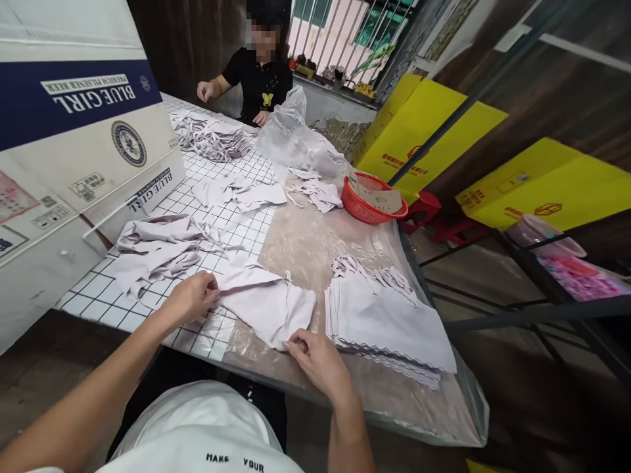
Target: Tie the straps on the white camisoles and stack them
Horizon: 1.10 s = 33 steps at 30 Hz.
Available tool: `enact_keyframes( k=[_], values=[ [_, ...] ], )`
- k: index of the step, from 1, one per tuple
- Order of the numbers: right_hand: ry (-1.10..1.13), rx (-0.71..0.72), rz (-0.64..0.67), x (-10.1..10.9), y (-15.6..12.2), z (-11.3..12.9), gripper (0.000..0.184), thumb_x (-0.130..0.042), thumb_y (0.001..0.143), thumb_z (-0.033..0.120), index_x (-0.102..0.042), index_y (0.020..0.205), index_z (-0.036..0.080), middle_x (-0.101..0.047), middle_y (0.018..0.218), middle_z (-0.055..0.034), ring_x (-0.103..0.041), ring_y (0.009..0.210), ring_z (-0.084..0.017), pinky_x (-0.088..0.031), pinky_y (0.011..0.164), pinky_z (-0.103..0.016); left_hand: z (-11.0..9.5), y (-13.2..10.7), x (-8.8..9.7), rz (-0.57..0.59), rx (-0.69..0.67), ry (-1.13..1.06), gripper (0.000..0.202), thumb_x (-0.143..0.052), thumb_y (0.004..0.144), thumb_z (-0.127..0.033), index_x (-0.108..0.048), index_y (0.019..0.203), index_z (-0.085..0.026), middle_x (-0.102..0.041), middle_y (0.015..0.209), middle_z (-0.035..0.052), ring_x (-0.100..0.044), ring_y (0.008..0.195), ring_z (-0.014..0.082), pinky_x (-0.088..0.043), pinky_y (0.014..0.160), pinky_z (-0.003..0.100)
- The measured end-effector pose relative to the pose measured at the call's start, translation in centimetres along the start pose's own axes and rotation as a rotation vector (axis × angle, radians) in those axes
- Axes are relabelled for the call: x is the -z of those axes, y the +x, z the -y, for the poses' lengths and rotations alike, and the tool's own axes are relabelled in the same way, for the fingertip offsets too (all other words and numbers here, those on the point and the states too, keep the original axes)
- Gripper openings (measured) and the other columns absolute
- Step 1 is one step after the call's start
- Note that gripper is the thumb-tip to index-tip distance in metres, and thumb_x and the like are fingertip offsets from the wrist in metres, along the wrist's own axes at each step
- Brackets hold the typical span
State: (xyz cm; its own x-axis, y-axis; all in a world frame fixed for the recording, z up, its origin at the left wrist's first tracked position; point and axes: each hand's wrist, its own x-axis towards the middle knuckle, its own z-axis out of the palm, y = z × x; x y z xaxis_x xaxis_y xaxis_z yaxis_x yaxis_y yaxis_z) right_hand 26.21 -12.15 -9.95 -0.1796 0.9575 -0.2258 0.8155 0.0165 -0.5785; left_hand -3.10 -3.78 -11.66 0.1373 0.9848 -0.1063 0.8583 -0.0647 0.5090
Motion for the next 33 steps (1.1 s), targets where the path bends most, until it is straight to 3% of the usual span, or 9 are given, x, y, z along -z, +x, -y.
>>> enact_keyframes(
  k=[4, 10, 13, 16, 21, 25, 27, 29, 33],
  values=[
    [-0.042, -0.07, -0.144, 0.7, 1.0, 0.8, 0.03, -0.049, 0.094, 0.045, -0.068, 0.09, 0.022, -0.059, 0.059, 0.0003, -0.055, 0.057, -0.017, -0.036, 0.057, -0.027, -1.0, 0.3, -0.6, -0.086, -0.097, 0.073, 0.017, -0.056, 0.083, -0.029, -0.061, 0.096, -0.019, -0.062, 0.102, 0.009, -0.06, 0.094, 0.0263, -0.048, 0.073, 0.034],
    [-0.242, 0.059, -0.455, -0.7, 7.2, 1.2, 0.026, -0.058, 0.09, 0.031, -0.064, 0.113, 0.019, -0.062, 0.109, -0.0141, -0.056, 0.102, -0.029, -0.045, 0.087, -0.04, -3.6, 3.2, -3.5, -0.121, -0.146, 0.205, 0.02, -0.065, 0.082, -0.024, -0.061, 0.101, -0.017, -0.059, 0.108, 0.0139, -0.054, 0.103, 0.0316, -0.047, 0.085, 0.043],
    [-0.351, 0.002, -0.403, -1.6, 10.3, 1.8, 0.029, -0.062, 0.088, 0.028, -0.062, 0.116, 0.018, -0.059, 0.117, -0.0165, -0.051, 0.111, -0.032, -0.044, 0.089, -0.044, -4.1, 3.7, -4.0, -0.104, -0.21, 0.212, 0.019, -0.063, 0.087, -0.033, -0.063, 0.099, -0.018, -0.059, 0.108, 0.0143, -0.052, 0.105, 0.0326, -0.046, 0.085, 0.045],
    [-0.383, 0.006, -0.339, -1.8, 11.9, 2.9, 0.014, -0.059, 0.09, 0.024, -0.066, 0.102, 0.018, -0.062, 0.111, -0.015, -0.052, 0.11, -0.031, -0.043, 0.088, -0.043, -4.9, 3.8, -4.2, -0.107, -0.233, 0.226, 0.033, -0.065, 0.085, -0.043, -0.063, 0.105, -0.017, -0.059, 0.113, 0.0156, -0.051, 0.107, 0.0341, -0.046, 0.086, 0.046],
    [-0.185, 0.158, -0.259, 0.1, 9.3, 5.0, 0.01, -0.055, 0.091, 0.019, -0.065, 0.088, 0.019, -0.066, 0.094, -0.0078, -0.06, 0.085, -0.02, -0.044, 0.075, -0.03, -4.1, 3.8, -3.0, -0.133, -0.17, 0.215, 0.016, -0.051, 0.088, -0.017, -0.065, 0.096, -0.016, -0.061, 0.108, 0.0153, -0.055, 0.104, 0.0311, -0.047, 0.085, 0.044],
    [0.059, 0.323, 0.036, 1.9, 7.0, 5.4, 0.014, -0.061, 0.089, 0.03, -0.065, 0.079, 0.021, -0.066, 0.076, 0.0001, -0.059, 0.067, -0.015, -0.041, 0.064, -0.025, -0.5, 3.1, 0.5, 0.116, -0.331, 0.021, 0.02, -0.048, 0.077, -0.01, -0.064, 0.086, -0.018, -0.065, 0.098, 0.0085, -0.058, 0.097, 0.0249, -0.048, 0.084, 0.035],
    [0.079, 0.264, -0.028, 2.1, 7.7, 5.3, 0.015, -0.058, 0.091, 0.03, -0.065, 0.081, 0.02, -0.067, 0.075, -0.0001, -0.059, 0.067, -0.015, -0.041, 0.065, -0.026, 0.8, 3.1, 2.2, 0.227, -0.38, -0.076, 0.022, -0.048, 0.078, -0.015, -0.065, 0.091, -0.019, -0.066, 0.099, 0.0064, -0.059, 0.096, 0.0232, -0.048, 0.084, 0.034],
    [0.051, 0.209, -0.122, 1.7, 9.2, 5.2, 0.012, -0.059, 0.09, 0.028, -0.065, 0.086, 0.019, -0.068, 0.082, -0.0021, -0.06, 0.073, -0.015, -0.042, 0.069, -0.026, 1.1, 3.8, 3.1, 0.205, -0.389, -0.1, 0.026, -0.045, 0.083, -0.021, -0.064, 0.1, -0.018, -0.065, 0.107, 0.0083, -0.059, 0.1, 0.0241, -0.047, 0.087, 0.036],
    [-0.013, 0.242, -0.043, -0.6, 12.0, 5.5, 0.017, -0.069, 0.083, 0.029, -0.065, 0.095, 0.019, -0.067, 0.091, -0.0037, -0.061, 0.082, -0.016, -0.044, 0.074, -0.027, -0.5, 6.8, 2.3, 0.182, -0.564, -0.009, 0.028, -0.048, 0.082, -0.021, -0.064, 0.104, -0.017, -0.064, 0.112, 0.0112, -0.056, 0.105, 0.0256, -0.042, 0.094, 0.039]
  ],
)
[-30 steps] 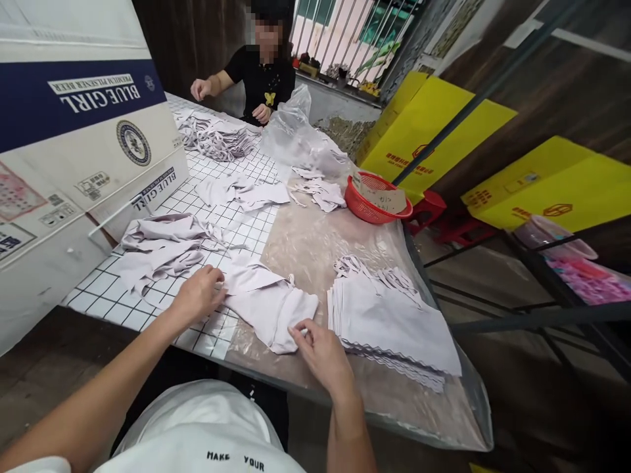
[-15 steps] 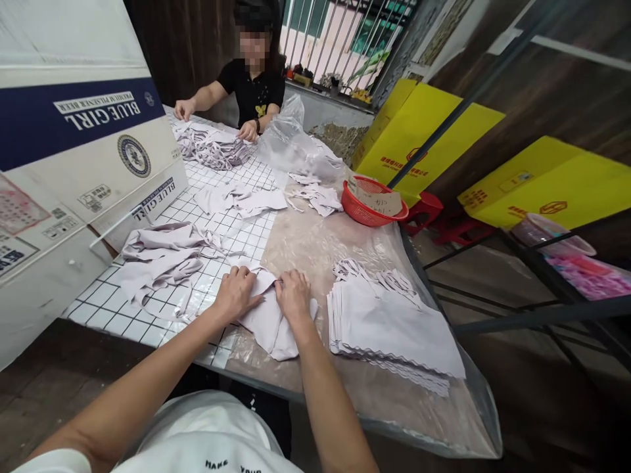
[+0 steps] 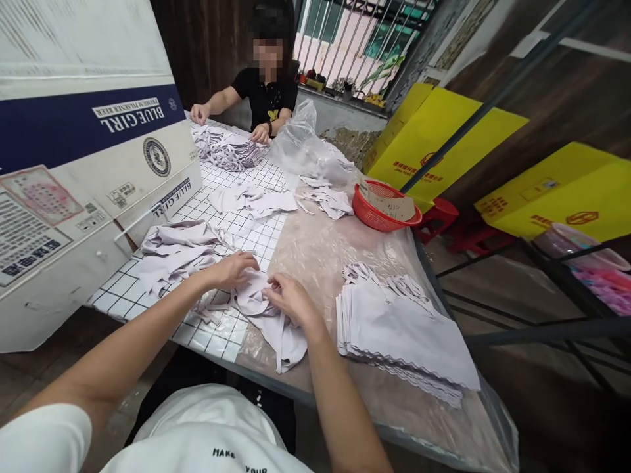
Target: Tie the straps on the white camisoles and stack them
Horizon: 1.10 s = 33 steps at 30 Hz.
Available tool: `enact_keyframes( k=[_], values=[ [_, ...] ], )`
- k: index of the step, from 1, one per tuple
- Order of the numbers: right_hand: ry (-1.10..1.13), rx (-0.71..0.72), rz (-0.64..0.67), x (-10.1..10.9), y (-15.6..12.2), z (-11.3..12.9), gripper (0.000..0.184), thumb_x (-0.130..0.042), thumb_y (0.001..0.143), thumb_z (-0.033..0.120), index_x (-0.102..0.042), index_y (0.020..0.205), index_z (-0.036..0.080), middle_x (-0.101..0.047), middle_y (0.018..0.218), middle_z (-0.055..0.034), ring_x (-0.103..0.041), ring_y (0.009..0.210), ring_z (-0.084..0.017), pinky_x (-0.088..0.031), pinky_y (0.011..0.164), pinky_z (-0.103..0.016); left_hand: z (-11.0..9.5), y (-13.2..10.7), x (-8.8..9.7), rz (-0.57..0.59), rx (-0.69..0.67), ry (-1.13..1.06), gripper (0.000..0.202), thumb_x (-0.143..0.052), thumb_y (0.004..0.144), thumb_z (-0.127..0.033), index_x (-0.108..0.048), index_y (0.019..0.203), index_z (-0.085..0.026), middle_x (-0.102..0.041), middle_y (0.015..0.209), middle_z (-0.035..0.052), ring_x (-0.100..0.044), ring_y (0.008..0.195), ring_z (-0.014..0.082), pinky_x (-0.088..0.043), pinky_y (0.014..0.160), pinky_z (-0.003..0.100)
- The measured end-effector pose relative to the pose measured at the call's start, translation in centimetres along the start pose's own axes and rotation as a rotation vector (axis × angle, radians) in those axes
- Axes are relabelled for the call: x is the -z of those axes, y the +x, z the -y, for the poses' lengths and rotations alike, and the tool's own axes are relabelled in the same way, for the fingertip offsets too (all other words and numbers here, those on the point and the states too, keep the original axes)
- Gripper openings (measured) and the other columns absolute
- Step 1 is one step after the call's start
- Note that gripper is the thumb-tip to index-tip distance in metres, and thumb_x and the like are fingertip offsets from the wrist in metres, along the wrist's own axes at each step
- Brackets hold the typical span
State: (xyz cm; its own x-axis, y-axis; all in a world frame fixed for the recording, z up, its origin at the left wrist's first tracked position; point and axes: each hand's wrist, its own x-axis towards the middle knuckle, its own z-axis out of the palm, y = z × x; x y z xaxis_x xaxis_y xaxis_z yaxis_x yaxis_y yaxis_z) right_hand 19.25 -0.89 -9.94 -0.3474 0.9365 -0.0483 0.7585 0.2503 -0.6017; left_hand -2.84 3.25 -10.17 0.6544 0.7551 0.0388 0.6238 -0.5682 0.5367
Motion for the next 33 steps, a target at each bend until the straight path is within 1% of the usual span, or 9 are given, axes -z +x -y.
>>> enact_keyframes(
  k=[3, 7, 12, 16, 22, 26, 28, 30, 33],
  values=[
    [-0.035, -0.076, 0.048, -1.6, 0.8, -0.2, 0.022, -0.072, 0.081, 0.032, -0.064, 0.097, 0.019, -0.066, 0.084, -0.0023, -0.06, 0.078, -0.017, -0.043, 0.07, -0.026, 0.5, 2.5, -0.8, 0.096, -0.065, 0.084, 0.019, -0.056, 0.073, -0.016, -0.067, 0.089, -0.019, -0.067, 0.095, 0.0091, -0.057, 0.094, 0.0243, -0.043, 0.091, 0.037],
    [0.053, -0.122, 0.081, -2.1, 1.1, -0.8, 0.013, -0.068, 0.08, 0.024, -0.063, 0.091, 0.019, -0.062, 0.079, 0.0004, -0.057, 0.075, -0.016, -0.042, 0.07, -0.026, 0.9, 3.5, -0.3, 0.152, -0.072, 0.092, 0.005, -0.058, 0.069, -0.017, -0.063, 0.071, -0.019, -0.064, 0.077, 0.0068, -0.055, 0.086, 0.0234, -0.044, 0.079, 0.032],
    [0.592, 0.042, 0.136, -0.3, 1.6, -0.5, 0.038, -0.069, 0.077, 0.036, -0.056, 0.109, 0.019, -0.061, 0.097, -0.0022, -0.057, 0.088, -0.016, -0.046, 0.077, -0.026, -1.0, 3.4, 3.3, 0.216, -0.129, -0.223, 0.021, -0.055, 0.083, -0.038, -0.06, 0.082, -0.018, -0.063, 0.084, 0.0034, -0.055, 0.085, 0.0186, -0.043, 0.078, 0.029],
    [0.898, 0.123, 0.307, 3.4, 1.4, 0.5, 0.039, -0.073, 0.073, 0.045, -0.057, 0.096, 0.018, -0.056, 0.084, 0.0014, -0.053, 0.075, -0.012, -0.044, 0.066, -0.022, -3.3, 3.4, 6.8, 0.3, -0.073, -0.596, 0.029, -0.061, 0.08, -0.045, -0.051, 0.079, -0.018, -0.054, 0.07, -0.0006, -0.049, 0.064, 0.0123, -0.039, 0.062, 0.026],
    [0.865, 0.333, 0.379, 10.6, -1.0, 0.7, 0.038, -0.079, 0.071, 0.046, -0.06, 0.081, 0.015, -0.055, 0.073, 0.002, -0.049, 0.062, -0.008, -0.04, 0.056, -0.018, -5.6, 1.1, 11.6, 0.063, -0.096, -0.873, 0.041, -0.062, 0.069, -0.047, -0.031, 0.064, -0.02, -0.044, 0.054, -0.0048, -0.044, 0.058, 0.0081, -0.032, 0.059, 0.025],
    [0.762, 0.343, 0.418, 13.9, -3.0, 0.5, 0.035, -0.077, 0.073, 0.044, -0.063, 0.083, 0.013, -0.057, 0.068, 0.0018, -0.049, 0.057, -0.008, -0.04, 0.053, -0.019, -4.9, -1.5, 13.9, -0.13, -0.15, -0.767, 0.051, -0.042, 0.076, -0.058, -0.01, 0.062, -0.02, -0.018, 0.042, -0.0089, -0.032, 0.056, 0.0032, -0.027, 0.067, 0.026],
    [0.696, 0.306, 0.371, 14.6, -3.5, 0.5, 0.031, -0.075, 0.075, 0.041, -0.064, 0.082, 0.013, -0.057, 0.067, 0.0026, -0.05, 0.058, -0.008, -0.041, 0.054, -0.019, -3.9, -2.5, 14.5, -0.16, -0.155, -0.742, 0.051, -0.033, 0.079, -0.061, -0.005, 0.064, -0.02, -0.012, 0.043, -0.0086, -0.026, 0.054, 0.0015, -0.023, 0.066, 0.024],
    [0.597, 0.263, 0.314, 14.4, -3.8, 0.3, 0.027, -0.073, 0.076, 0.039, -0.066, 0.083, 0.014, -0.06, 0.07, 0.0019, -0.054, 0.062, -0.01, -0.043, 0.058, -0.02, -2.8, -3.0, 14.5, -0.041, -0.129, -0.731, 0.053, -0.038, 0.078, -0.062, -0.009, 0.063, -0.02, -0.018, 0.045, -0.0089, -0.024, 0.051, 0.0, -0.02, 0.063, 0.02],
    [0.393, 0.197, 0.315, 12.7, -3.7, -0.7, 0.019, -0.071, 0.075, 0.032, -0.07, 0.086, 0.016, -0.063, 0.073, 0.0023, -0.056, 0.067, -0.011, -0.043, 0.062, -0.021, -1.6, -2.9, 13.0, 0.298, -0.011, -0.644, 0.045, -0.058, 0.075, -0.056, -0.034, 0.067, -0.018, -0.045, 0.056, -0.0081, -0.035, 0.052, 0.0014, -0.026, 0.056, 0.017]
  ],
)
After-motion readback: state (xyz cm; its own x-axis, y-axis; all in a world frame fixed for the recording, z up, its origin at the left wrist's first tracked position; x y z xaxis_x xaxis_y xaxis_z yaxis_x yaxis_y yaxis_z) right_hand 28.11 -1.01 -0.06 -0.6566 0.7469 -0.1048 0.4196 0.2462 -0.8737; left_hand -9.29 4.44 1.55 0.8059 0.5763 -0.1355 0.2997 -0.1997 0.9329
